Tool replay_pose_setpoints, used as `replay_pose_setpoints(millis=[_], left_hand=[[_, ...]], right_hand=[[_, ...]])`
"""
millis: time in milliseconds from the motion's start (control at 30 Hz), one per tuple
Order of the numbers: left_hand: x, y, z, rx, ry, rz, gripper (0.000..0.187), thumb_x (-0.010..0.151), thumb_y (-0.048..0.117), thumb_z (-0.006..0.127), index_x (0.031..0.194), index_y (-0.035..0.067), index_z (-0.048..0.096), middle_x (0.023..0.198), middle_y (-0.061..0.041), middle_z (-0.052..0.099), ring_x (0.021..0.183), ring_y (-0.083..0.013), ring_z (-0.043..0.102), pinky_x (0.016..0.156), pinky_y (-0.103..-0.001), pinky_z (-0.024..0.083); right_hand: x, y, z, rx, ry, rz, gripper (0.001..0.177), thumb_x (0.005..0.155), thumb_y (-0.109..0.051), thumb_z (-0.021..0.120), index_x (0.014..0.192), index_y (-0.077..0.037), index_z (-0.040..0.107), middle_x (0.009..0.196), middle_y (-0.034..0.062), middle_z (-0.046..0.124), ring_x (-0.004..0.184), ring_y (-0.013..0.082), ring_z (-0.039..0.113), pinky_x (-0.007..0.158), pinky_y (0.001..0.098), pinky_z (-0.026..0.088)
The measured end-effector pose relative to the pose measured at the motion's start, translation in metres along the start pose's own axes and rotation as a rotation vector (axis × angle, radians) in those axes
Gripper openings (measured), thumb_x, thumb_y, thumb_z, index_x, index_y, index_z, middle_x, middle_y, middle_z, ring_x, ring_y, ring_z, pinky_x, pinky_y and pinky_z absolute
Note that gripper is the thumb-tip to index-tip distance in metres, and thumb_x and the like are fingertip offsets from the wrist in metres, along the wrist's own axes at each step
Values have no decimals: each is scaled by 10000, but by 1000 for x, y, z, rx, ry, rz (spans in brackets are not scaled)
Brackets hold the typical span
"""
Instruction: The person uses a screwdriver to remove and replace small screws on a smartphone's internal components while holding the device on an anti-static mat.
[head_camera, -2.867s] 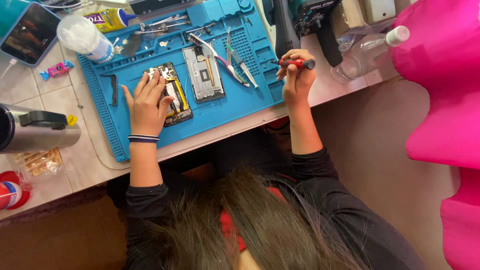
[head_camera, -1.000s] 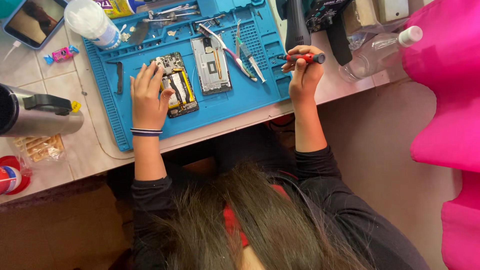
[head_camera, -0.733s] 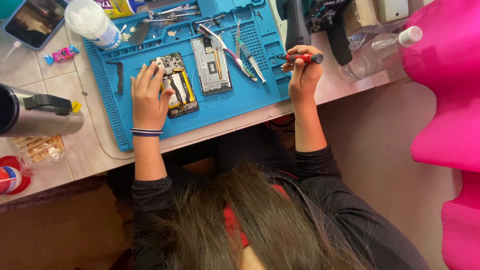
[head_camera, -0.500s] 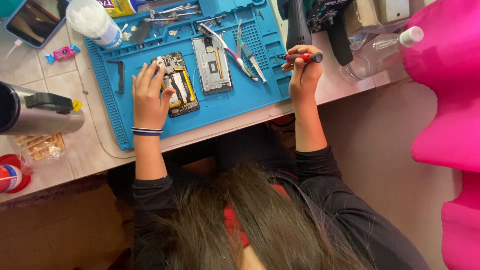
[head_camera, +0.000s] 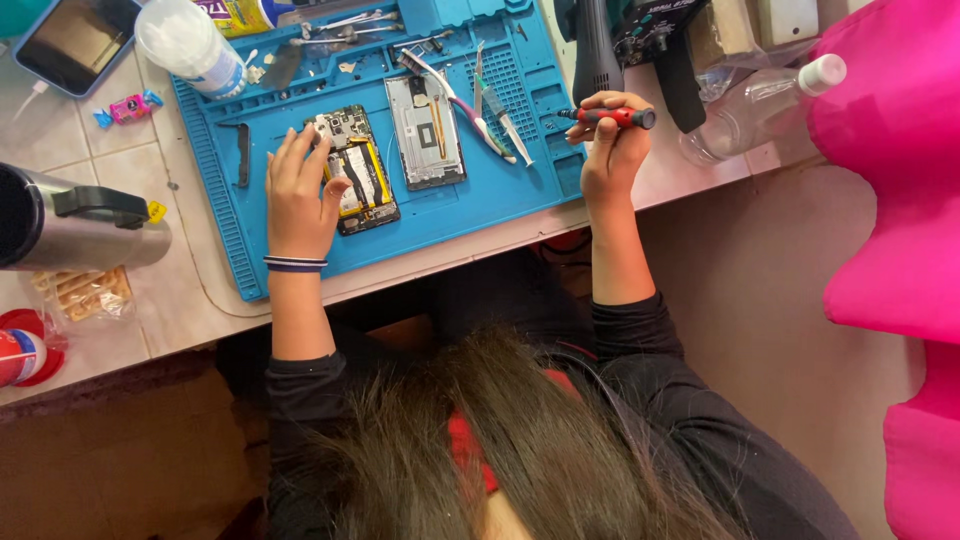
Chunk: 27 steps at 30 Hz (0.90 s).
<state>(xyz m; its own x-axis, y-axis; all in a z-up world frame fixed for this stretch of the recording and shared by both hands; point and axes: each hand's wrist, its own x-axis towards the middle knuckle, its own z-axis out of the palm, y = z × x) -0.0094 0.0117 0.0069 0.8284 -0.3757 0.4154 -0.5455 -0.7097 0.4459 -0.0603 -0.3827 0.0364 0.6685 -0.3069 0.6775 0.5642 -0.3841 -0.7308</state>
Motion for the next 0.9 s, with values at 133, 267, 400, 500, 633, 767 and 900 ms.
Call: replay_pose_setpoints(millis=[133, 267, 400, 500, 633, 767, 900], left_hand=[[0, 0, 0, 6, 6, 4, 720, 1088, 559, 361, 1421, -20, 630, 1511, -245, 534, 1435, -466, 417, 1140, -675, 307], [0, 0, 1, 4, 7, 2, 703, 1093, 547, 369, 1425, -17, 628, 1512, -241, 533, 1439, -462, 413, 1140, -672, 309], [0, -1, 0, -4, 5, 2, 730, 1091, 564, 344, 1424, -22, 625, 1519, -239, 523, 1446, -461, 399, 1146, -668, 301], [0, 0, -1, -4, 4, -1, 726, 1091, 562, 348, 1428, -19, 623, 1520, -240, 521, 1444, -464, 399, 1145, -672, 305], [0, 0, -1, -14, 5, -7, 690, 1096, 542, 376, 1432, -12, 615, 1527, -232, 514, 1449, -459, 394, 1135, -675, 313], [-1, -3, 1, -17, 14, 0, 646, 1107, 507, 411, 1430, -14, 614, 1523, -230, 516, 1446, -460, 396, 1139, -670, 314], [-1, -2, -1, -23, 21, 9, 677, 1102, 527, 387, 1425, -21, 617, 1518, -235, 518, 1440, -464, 401, 1131, -672, 330]], right_hand=[[2, -5, 2, 35, 36, 25, 390, 1121, -417, 417, 1108, -27, 409, 1025, 254, 582, 602, 274, 650, 532, 331, 598], [5, -8, 2, 56, 54, 50, 371, 1120, -412, 410, 1116, -41, 390, 1014, 251, 592, 601, 284, 658, 529, 337, 594], [6, -12, 4, 76, 80, 31, 358, 1122, -400, 411, 1108, -43, 401, 1002, 248, 595, 592, 288, 647, 516, 349, 594], [6, -13, 6, 91, 81, 30, 360, 1121, -413, 411, 1112, -54, 388, 1004, 260, 595, 588, 292, 648, 515, 349, 591], [10, -21, 9, 99, 77, 11, 349, 1124, -407, 404, 1111, -58, 383, 995, 259, 599, 579, 295, 644, 514, 347, 591], [13, -27, 14, 88, 79, -5, 360, 1125, -428, 395, 1108, -68, 377, 991, 255, 604, 570, 297, 648, 507, 342, 586], [13, -23, 14, 83, 84, -7, 376, 1117, -432, 424, 1107, -58, 387, 1001, 255, 595, 575, 279, 634, 497, 333, 565]])
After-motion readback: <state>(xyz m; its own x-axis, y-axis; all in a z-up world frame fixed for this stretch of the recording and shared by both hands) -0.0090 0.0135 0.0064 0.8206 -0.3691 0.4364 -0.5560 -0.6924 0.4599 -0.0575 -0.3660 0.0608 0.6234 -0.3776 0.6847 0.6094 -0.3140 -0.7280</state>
